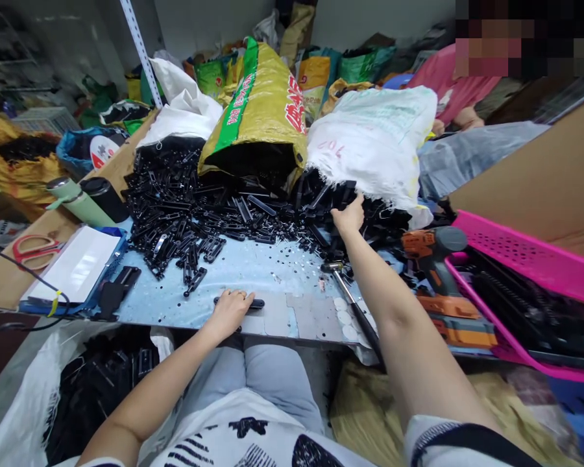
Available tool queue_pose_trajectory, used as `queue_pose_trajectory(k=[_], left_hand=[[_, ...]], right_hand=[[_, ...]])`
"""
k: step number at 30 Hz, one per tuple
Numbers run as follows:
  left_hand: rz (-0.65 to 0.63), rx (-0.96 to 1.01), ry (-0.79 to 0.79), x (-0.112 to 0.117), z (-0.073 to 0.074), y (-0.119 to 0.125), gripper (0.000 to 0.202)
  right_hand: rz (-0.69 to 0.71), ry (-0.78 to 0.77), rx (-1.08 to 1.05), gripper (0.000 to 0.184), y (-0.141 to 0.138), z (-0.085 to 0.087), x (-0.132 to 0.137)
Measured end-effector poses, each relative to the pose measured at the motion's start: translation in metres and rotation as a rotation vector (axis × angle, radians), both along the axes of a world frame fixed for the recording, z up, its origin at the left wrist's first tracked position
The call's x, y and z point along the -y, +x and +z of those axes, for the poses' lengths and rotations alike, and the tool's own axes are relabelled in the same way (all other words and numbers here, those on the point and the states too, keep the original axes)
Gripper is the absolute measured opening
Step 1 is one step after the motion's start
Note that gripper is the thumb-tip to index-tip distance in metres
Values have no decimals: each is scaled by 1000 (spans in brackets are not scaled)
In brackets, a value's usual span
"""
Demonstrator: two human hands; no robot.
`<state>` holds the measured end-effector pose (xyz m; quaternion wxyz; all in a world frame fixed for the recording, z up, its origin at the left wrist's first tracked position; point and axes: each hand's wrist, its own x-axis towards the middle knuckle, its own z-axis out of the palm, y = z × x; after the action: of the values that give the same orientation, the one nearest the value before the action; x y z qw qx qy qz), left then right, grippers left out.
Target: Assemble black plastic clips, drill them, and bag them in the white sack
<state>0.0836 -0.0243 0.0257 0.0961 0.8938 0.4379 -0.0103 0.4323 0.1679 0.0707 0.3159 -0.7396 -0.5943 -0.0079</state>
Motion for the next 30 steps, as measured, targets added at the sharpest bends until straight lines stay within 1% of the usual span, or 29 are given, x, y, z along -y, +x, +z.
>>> queue_pose_trajectory(k=[1,2,3,4,5,6,7,8,9,10,11,12,14,15,16,17,18,20,21,22,23,25,27,28,30], left_hand=[[46,81,-17,1,0,-3,41],[100,204,-45,1,0,-4,44],[169,373,-90,0,1,-4,49],[252,580,-161,-2,3,-2,54],[339,805,-265,-5,6,1,57],[419,1019,-398,-9,9,4,56],[481,1195,-551,-14,13,8,54],[519,1319,-701,-18,16,11,53],[541,1392,-820,-21,18,14,52],[565,1426,-880,-22,20,15,49],[599,1437,-863,-22,21,16,46],[634,1433,-777,-20,22,17,42],[680,1386,-484,-13,21,20,39],[687,1339,-350,-8,20,23,37],[693,1286,-249,-4,19,26,34],[703,1233,-184,-1,16,29,31],[708,1183,-153,0,14,32,29],[664,1082,-141,0,7,33,26],[606,1016,-129,-2,4,31,26],[524,933,-111,-5,0,27,28],[425,831,-94,-8,-3,21,30],[211,600,-95,-14,-7,8,35],[23,380,-153,-18,-9,-2,35],[-35,297,-185,-19,-9,-4,35],[-84,198,-207,-18,-9,-4,36]], right_hand=[[17,50,-13,51,-6,1,11],[53,115,-30,44,-16,2,26],[132,190,-47,37,-30,1,45],[268,255,-70,32,-46,-1,67],[417,324,-95,29,-64,-4,92],[615,340,-103,24,-83,-8,118],[795,306,-136,20,-101,-13,142],[943,243,-196,21,-116,-18,163],[1052,153,-267,22,-128,-23,181],[1119,39,-357,26,-136,-28,193],[1147,-92,-458,31,-140,-33,201],[1152,-242,-561,37,-141,-36,204],[1150,-565,-726,48,-137,-40,204],[1146,-699,-763,51,-135,-41,203],[1135,-788,-750,52,-133,-40,202],[1106,-827,-681,52,-132,-38,203],[1050,-815,-565,52,-132,-36,204],[889,-698,-263,46,-130,-30,207],[834,-641,-114,40,-127,-27,209],[817,-602,12,35,-124,-26,210],[839,-587,110,31,-119,-25,211],[947,-610,245,29,-110,-28,211],[1016,-648,338,30,-105,-35,210],[1012,-656,372,32,-105,-39,210],[967,-660,419,34,-111,-47,212]])
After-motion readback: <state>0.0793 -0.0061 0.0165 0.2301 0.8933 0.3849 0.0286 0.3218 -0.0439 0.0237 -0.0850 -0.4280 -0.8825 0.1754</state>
